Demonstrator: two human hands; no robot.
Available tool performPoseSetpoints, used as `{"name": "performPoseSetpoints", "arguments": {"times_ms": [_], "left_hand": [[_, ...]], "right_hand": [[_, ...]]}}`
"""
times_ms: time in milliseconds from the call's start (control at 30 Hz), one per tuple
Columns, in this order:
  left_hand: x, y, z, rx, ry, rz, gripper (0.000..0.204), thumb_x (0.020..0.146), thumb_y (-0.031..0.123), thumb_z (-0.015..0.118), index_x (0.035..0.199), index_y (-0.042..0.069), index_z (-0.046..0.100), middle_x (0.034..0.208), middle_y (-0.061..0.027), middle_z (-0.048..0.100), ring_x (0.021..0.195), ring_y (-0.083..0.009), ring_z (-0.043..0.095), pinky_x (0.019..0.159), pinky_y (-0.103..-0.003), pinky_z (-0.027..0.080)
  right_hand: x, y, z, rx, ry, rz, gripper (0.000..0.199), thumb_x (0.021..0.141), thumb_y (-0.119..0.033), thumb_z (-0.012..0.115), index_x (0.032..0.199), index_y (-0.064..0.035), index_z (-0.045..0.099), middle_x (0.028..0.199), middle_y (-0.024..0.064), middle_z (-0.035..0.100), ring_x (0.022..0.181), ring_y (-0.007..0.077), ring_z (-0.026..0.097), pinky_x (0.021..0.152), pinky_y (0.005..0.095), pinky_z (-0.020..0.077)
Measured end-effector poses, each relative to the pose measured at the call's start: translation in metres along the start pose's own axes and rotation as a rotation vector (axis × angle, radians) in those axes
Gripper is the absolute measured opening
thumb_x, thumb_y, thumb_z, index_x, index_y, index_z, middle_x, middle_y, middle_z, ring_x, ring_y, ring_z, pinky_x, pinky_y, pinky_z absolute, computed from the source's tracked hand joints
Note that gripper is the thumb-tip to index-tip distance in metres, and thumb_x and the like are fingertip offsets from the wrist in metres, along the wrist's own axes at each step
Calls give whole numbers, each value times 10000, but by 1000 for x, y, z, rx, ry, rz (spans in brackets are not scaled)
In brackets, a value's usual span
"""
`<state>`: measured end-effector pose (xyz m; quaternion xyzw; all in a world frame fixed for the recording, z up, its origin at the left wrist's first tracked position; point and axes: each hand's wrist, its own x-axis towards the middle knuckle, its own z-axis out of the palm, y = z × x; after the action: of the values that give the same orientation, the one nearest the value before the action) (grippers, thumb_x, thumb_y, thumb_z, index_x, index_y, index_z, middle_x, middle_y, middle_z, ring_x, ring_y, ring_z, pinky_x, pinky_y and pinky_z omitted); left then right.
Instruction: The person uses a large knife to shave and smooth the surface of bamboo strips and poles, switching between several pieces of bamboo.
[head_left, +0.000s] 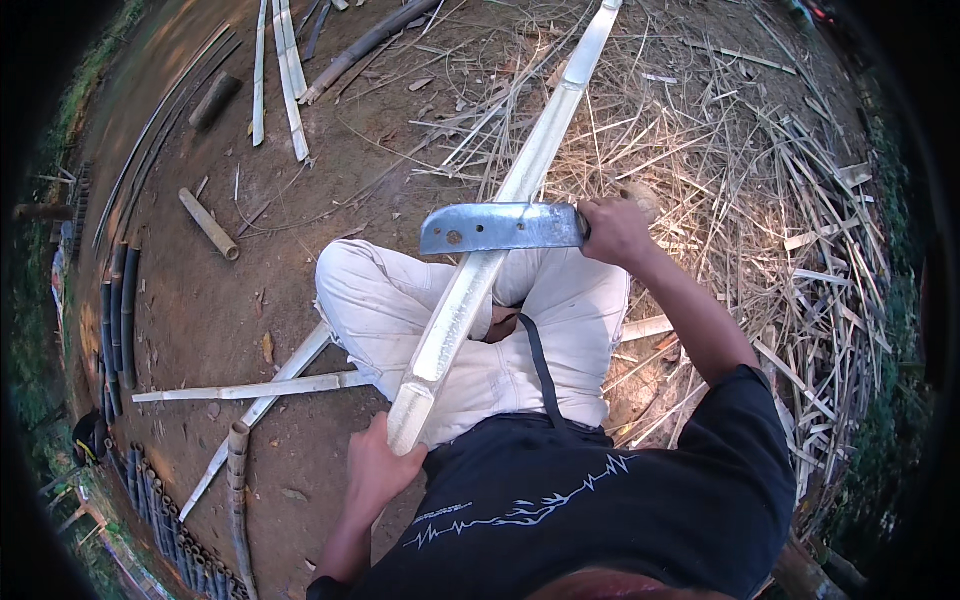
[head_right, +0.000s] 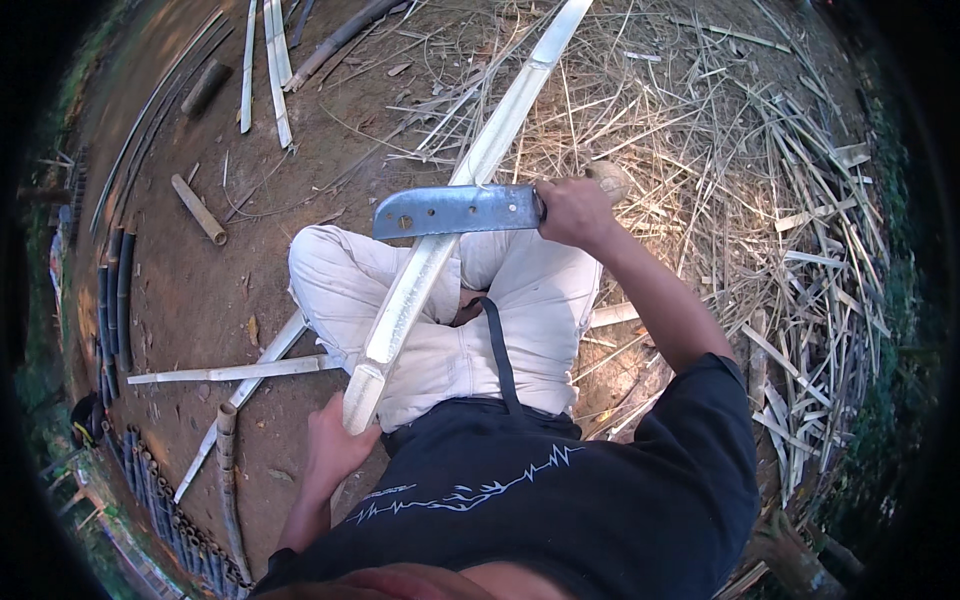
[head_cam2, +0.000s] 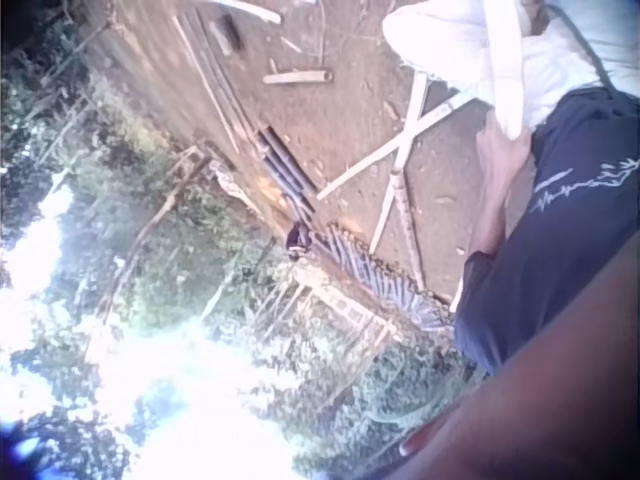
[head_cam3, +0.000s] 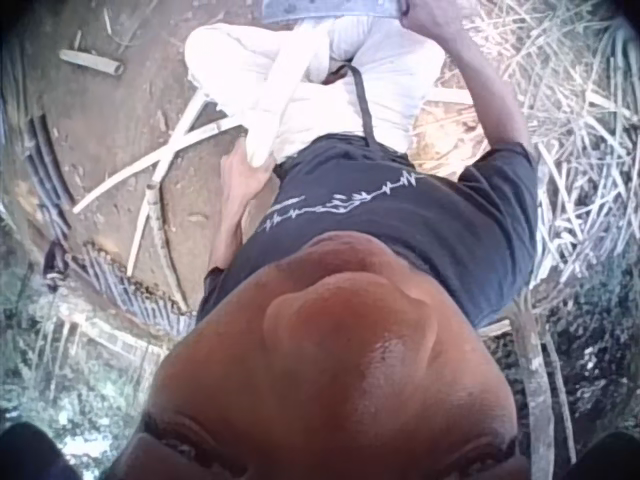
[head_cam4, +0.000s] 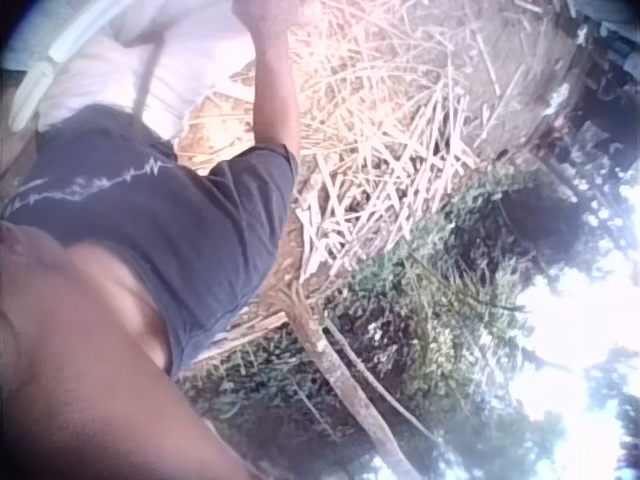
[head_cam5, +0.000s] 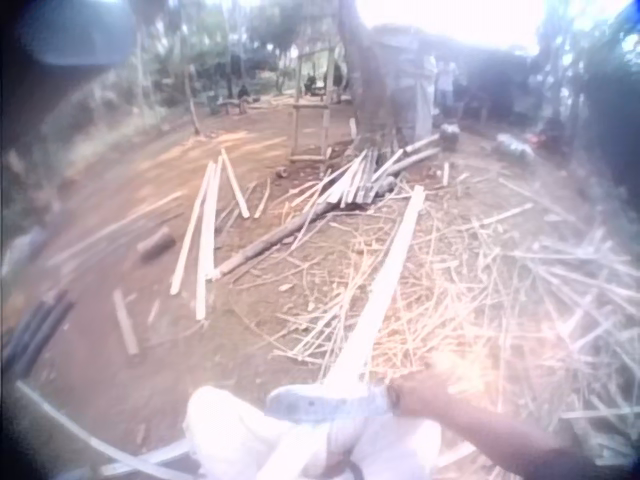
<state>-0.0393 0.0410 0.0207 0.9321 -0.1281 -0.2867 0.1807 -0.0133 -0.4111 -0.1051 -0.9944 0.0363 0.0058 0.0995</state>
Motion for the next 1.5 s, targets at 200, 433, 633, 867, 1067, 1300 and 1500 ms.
{"name": "performPoseSetpoints", "arguments": {"times_ms": [200, 433, 633, 867, 1067, 1300, 1500], "left_hand": [[-17, -11, -15, -34, -24, -78, 379, 668, 175, 781, 927, -27, 593, 827, -265, 676, 789, -464, 680, 699, -481, 551], [-33, -41, -12, 94, -9, -85, 459, 669, 266, 820, 935, -7, 565, 764, -274, 672, 764, -481, 675, 698, -523, 560], [-46, -62, 11, 102, 24, -109, 487, 648, 300, 833, 948, 34, 559, 738, -260, 668, 716, -484, 670, 648, -545, 554], [-42, -65, 18, 192, 101, -120, 482, 648, 289, 842, 923, 45, 531, 738, -233, 663, 685, -458, 667, 609, -541, 536], [-26, -32, 28, 200, 178, -58, 465, 651, 265, 846, 895, 41, 519, 742, -226, 651, 680, -450, 654, 603, -526, 520], [-38, -31, 46, 147, 131, -40, 478, 672, 322, 848, 906, 60, 523, 708, -199, 654, 634, -434, 661, 582, -549, 520], [-37, -30, 42, 143, 115, -82, 471, 674, 329, 841, 890, 57, 522, 713, -211, 657, 649, -442, 664, 591, -550, 525]], "right_hand": [[44, 70, -8, 5, 8, 472, 281, 813, -298, 629, 922, -53, 714, 813, 183, 718, 807, 363, 712, 764, 476, 569], [76, 62, -5, -13, -115, 370, 255, 793, -249, 631, 934, -58, 722, 849, 194, 724, 827, 364, 715, 760, 472, 570], [83, 83, -8, -59, -105, 320, 280, 793, -264, 646, 922, -23, 710, 829, 205, 717, 800, 384, 709, 753, 486, 570], [-19, -102, 4, 189, -200, -94, 261, 702, -234, 686, 861, -30, 652, 773, 170, 693, 714, 349, 703, 686, 451, 571], [-52, -137, 1, 183, -76, -120, 228, 637, -191, 685, 803, -47, 624, 772, 149, 686, 740, 326, 703, 707, 423, 561], [23, 31, 11, 34, -86, 476, 246, 817, -244, 599, 865, -26, 703, 746, 220, 692, 740, 398, 702, 718, 517, 568], [48, 31, -4, -53, -179, 270, 212, 784, -232, 641, 831, -34, 698, 776, 237, 690, 784, 414, 689, 768, 502, 554]]}}
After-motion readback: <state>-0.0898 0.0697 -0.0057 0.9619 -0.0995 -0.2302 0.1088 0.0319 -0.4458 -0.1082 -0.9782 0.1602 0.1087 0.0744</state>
